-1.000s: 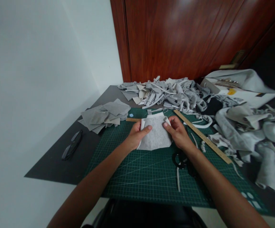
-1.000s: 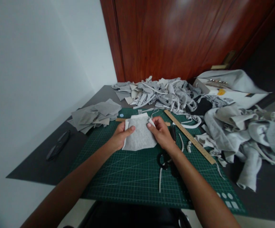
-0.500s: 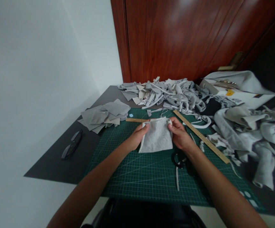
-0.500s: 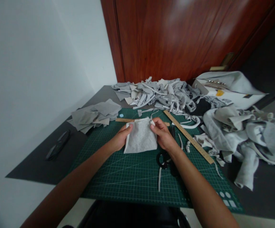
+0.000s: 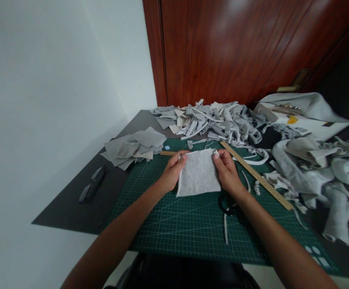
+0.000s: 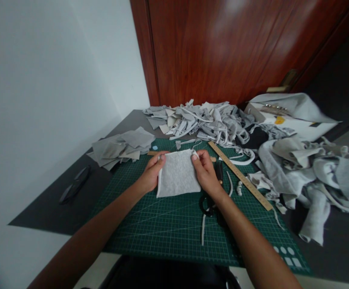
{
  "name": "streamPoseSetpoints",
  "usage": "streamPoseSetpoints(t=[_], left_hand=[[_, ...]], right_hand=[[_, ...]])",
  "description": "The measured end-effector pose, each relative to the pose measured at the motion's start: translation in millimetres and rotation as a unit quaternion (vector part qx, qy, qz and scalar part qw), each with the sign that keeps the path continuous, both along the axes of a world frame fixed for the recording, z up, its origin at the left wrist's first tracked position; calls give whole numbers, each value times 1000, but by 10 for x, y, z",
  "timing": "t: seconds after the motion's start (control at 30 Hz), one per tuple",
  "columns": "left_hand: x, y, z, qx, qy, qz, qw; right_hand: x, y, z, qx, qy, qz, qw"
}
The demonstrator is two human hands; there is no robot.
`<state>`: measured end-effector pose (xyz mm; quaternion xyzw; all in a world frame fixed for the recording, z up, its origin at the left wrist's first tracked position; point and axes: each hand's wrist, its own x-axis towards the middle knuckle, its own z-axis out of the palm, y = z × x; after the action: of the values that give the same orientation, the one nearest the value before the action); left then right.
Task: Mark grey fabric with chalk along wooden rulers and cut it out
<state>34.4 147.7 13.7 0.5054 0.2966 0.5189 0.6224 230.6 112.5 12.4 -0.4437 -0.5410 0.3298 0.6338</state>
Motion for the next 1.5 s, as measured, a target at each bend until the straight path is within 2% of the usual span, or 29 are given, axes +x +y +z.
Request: streamPoseSetpoints(t=[0.17,0.37,0.63,0.7,0.8,0.9,1.0,1.1,1.27,1.37,1.43,1.5], left_hand=[[2,11,-3,24,9,11,1000],[-9,-3,43,25,-12,8,1000],[28,-34,34,-4,-26,-2,1000],[21,-43,40,12,-11,-29,999],[-5,-58,77,52,66,-62,995],[-20,-61,100,54,116,-38,991],[-13,-44,82,26,78,-9,997],[4,-17,58,9,30,22,999],[17,35,56,62,39,122,990],[-5,75,59,97,73,166,979],[-36,102,63,106,114,151,976],[-76,126,70,109,160,105,975]], right_hand=[[-17,-25,30,20,-18,14,1000],[12,-6,-24,13,12,25,1000],[-56,-21,-7,23,-44,-90,995],[-72,-13,-9,21,-45,-91,995],[-65,10,-28,4,-29,-64,997],[-28,25,-46,-12,-5,-29,999],[9,20,-46,-8,14,-9,1000],[19,14,-25,-1,16,-16,1000],[-21,54,8,-4,43,-56,997],[-26,80,8,-59,81,-34,994],[-7,82,2,-105,79,3,991],[25,77,-2,-119,77,26,990]])
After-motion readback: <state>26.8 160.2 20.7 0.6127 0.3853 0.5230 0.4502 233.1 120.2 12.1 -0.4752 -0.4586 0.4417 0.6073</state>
